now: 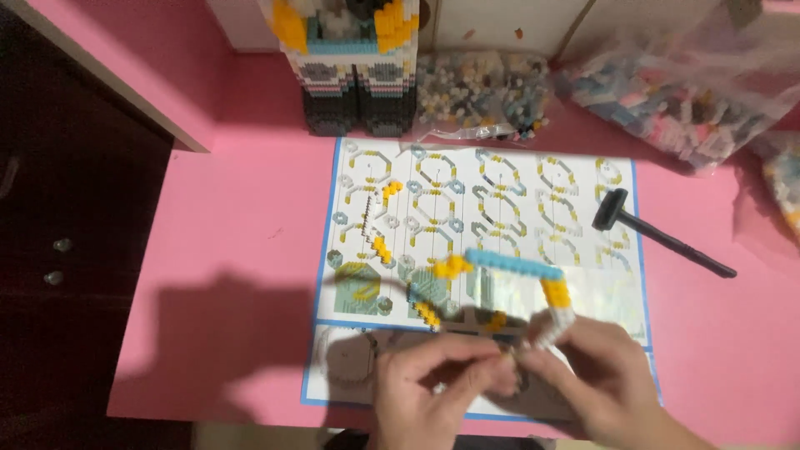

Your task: A person is assembling a complex toy model using small interlocking blocks, frequently referring to a printed instruction sheet.

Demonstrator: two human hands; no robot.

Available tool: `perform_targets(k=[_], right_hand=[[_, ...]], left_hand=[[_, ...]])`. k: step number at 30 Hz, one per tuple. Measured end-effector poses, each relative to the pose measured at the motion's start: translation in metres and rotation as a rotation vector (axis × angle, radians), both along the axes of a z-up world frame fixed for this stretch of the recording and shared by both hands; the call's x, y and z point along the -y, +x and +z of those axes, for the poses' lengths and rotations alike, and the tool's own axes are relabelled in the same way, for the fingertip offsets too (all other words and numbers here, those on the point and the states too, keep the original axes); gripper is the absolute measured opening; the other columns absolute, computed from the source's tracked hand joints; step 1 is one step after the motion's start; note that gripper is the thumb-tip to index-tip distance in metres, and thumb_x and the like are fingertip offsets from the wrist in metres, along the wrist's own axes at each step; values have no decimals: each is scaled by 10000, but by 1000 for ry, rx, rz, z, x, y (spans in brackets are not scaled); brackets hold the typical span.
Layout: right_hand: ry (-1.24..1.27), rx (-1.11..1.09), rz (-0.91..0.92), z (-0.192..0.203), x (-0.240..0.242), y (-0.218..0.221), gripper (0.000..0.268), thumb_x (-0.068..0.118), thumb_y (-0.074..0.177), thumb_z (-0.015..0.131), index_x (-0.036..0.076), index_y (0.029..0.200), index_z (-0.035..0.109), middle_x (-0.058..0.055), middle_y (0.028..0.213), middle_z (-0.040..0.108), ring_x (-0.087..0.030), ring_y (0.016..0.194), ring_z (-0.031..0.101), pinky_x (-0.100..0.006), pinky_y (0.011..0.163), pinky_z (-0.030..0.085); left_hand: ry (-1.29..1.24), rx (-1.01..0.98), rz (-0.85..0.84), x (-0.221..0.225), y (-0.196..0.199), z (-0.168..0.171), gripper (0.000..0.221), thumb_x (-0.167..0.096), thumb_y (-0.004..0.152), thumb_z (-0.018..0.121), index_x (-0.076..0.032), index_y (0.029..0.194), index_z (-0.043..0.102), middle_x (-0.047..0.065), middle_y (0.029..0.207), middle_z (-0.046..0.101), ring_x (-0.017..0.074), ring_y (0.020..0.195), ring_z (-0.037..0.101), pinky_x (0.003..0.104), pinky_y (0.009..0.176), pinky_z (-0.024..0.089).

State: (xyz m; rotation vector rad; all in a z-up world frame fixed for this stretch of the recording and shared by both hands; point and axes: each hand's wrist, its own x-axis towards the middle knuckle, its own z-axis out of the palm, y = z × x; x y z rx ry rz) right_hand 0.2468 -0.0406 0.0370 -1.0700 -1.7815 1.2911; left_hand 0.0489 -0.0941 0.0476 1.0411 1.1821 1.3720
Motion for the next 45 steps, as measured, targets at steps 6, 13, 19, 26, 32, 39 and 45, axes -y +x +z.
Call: perform_targets(k=[6, 13, 19, 26, 32, 39, 45], right_hand=[[46, 100, -242, -14, 37, 0, 122, 171, 834, 810, 55, 798, 806, -35, 821, 828, -133, 745, 756, -274, 735, 598], [-343, -179, -618, -22, 44, -23, 113, -86, 780, 803, -124, 886, 800, -212, 862, 815, -313, 706, 788, -436, 620, 752], [-204, -89, -700, -18, 45, -48, 69, -3, 890, 761, -53, 855, 729, -112, 859, 712, -205, 736, 653, -315, 647, 570], [-315, -88, -766, -8, 42, -50, 110, 0, 897, 776, -72, 838, 717, -129, 851, 698, -233, 736, 644, -343, 681, 549], [-465, -84, -755, -21, 39, -12, 104, -51, 928, 774, -108, 853, 731, -177, 771, 691, -245, 663, 590, -350, 625, 511], [-391, -75, -814, -18, 24, 5, 280, 56, 1024, 712, -23, 775, 608, -91, 548, 464, -158, 428, 396, -292, 354, 240], [-496, 198, -864, -2, 7, -6, 318, 126, 1003, 814, -30, 781, 648, -106, 625, 511, -199, 460, 398, -342, 365, 306]], left_hand=[[-339, 283, 203, 12, 15, -5, 197, -56, 691, 973, 84, 806, 896, 217, 681, 880, 311, 536, 876, 325, 530, 784], [-199, 155, 132, -1, 4, -2, 168, -123, 782, 914, 26, 850, 875, 162, 740, 878, 239, 555, 860, 289, 529, 750], [-359, 215, 129, -9, 4, 0, 204, -167, 767, 926, 25, 830, 895, 177, 675, 878, 254, 552, 880, 289, 538, 752], [-412, 373, 107, -13, 7, -8, 217, -89, 764, 928, 101, 854, 873, 224, 698, 847, 334, 567, 854, 356, 547, 755], [-300, 135, 5, -3, -6, 1, 442, -348, 741, 931, -82, 1086, 856, 112, 808, 908, 161, 767, 906, 245, 645, 751], [-57, -150, 75, 8, -23, -13, 206, -250, 914, 776, -58, 904, 850, 49, 918, 893, 111, 717, 840, 210, 600, 719], [-35, -202, 83, 2, -31, -11, 148, -167, 919, 744, -89, 860, 854, 4, 868, 886, 57, 658, 709, 198, 499, 515]])
